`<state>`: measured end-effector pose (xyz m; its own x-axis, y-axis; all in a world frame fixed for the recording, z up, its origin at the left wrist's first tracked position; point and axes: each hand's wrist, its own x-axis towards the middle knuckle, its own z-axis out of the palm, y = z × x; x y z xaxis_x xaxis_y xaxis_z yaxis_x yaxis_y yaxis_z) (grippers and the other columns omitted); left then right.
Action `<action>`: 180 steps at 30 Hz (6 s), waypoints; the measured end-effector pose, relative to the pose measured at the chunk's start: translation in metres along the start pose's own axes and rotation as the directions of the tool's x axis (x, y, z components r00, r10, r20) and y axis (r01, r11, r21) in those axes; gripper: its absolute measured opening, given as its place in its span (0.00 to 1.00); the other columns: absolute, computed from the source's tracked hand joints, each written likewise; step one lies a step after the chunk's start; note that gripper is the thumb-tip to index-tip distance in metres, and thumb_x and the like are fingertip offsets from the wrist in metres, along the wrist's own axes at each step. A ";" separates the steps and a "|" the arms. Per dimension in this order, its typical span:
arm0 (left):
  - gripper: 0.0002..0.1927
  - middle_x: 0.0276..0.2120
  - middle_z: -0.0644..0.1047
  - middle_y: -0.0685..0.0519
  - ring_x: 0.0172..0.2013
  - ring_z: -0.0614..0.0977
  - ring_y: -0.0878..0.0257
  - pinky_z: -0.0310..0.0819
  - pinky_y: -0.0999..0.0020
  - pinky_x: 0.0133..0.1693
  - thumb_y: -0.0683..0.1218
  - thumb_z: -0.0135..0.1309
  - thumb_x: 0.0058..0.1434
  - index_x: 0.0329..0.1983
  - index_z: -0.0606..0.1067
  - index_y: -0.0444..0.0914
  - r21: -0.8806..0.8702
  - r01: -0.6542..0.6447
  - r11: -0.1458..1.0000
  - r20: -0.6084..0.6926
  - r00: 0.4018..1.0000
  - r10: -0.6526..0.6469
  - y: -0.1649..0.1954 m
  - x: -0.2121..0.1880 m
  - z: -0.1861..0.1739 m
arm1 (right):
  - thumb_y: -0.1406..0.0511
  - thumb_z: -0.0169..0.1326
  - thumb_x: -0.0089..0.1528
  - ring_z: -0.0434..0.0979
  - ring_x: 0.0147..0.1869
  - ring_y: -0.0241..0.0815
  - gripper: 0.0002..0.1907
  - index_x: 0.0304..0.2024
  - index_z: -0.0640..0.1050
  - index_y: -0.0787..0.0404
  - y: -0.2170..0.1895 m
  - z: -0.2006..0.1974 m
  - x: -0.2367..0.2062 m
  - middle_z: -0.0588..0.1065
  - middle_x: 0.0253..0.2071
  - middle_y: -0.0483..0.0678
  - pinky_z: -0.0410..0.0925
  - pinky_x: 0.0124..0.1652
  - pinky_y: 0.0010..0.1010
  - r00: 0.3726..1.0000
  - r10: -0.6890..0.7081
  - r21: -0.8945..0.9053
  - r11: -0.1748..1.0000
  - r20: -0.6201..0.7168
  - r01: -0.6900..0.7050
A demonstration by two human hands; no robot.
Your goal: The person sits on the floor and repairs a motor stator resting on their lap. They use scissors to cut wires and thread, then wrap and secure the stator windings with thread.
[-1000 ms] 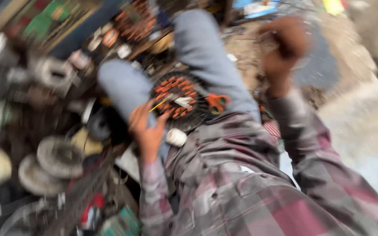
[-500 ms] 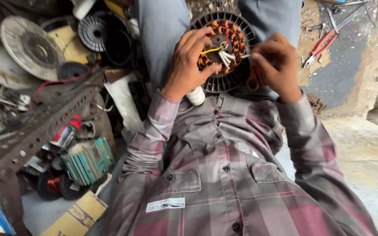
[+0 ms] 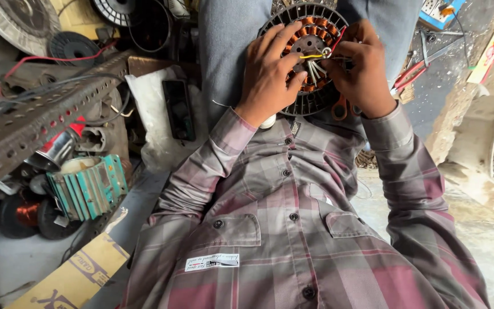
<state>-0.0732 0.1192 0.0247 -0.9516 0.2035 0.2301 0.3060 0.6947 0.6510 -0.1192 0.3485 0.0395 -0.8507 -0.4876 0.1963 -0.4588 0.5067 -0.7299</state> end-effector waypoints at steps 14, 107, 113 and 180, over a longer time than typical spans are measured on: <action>0.10 0.70 0.64 0.50 0.69 0.64 0.48 0.50 0.41 0.68 0.47 0.67 0.58 0.36 0.82 0.37 0.060 0.086 0.995 -0.054 0.995 -0.083 0.013 -0.002 0.009 | 0.72 0.71 0.63 0.71 0.53 0.50 0.13 0.35 0.77 0.70 0.022 -0.004 0.011 0.68 0.47 0.53 0.67 0.50 0.35 0.987 -0.102 0.098 0.991 0.122 0.090; 0.10 0.43 0.79 0.52 0.47 0.78 0.57 0.59 0.58 0.56 0.47 0.58 0.67 0.48 0.76 0.40 -0.114 -0.107 0.988 -0.304 0.950 0.067 0.055 -0.014 -0.027 | 0.72 0.65 0.64 0.72 0.30 0.30 0.05 0.41 0.83 0.69 -0.019 0.001 -0.039 0.79 0.32 0.47 0.65 0.32 0.21 0.844 0.448 0.710 0.489 0.294 -0.507; 0.07 0.42 0.78 0.57 0.44 0.77 0.61 0.56 0.57 0.54 0.47 0.60 0.67 0.41 0.80 0.38 0.006 -0.166 0.986 -0.240 0.957 0.162 0.060 -0.014 -0.029 | 0.72 0.65 0.64 0.72 0.30 0.32 0.06 0.42 0.83 0.69 -0.006 0.004 -0.040 0.78 0.31 0.49 0.64 0.31 0.22 0.861 0.356 0.859 0.230 0.364 -0.458; 0.36 0.44 0.79 0.53 0.45 0.84 0.58 0.78 0.63 0.55 0.40 0.55 0.74 0.81 0.56 0.46 -0.233 -0.265 0.936 -0.162 0.959 0.232 0.050 -0.031 -0.008 | 0.72 0.67 0.62 0.74 0.32 0.29 0.12 0.41 0.75 0.61 -0.037 0.027 -0.059 0.77 0.34 0.44 0.64 0.29 0.18 0.867 0.461 0.920 0.225 0.190 -0.321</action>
<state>-0.0283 0.1421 0.0557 -0.8374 0.2442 0.4889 0.5452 0.4353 0.7165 -0.0456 0.3393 0.0373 -0.9002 -0.3239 -0.2909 0.4061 -0.3836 -0.8294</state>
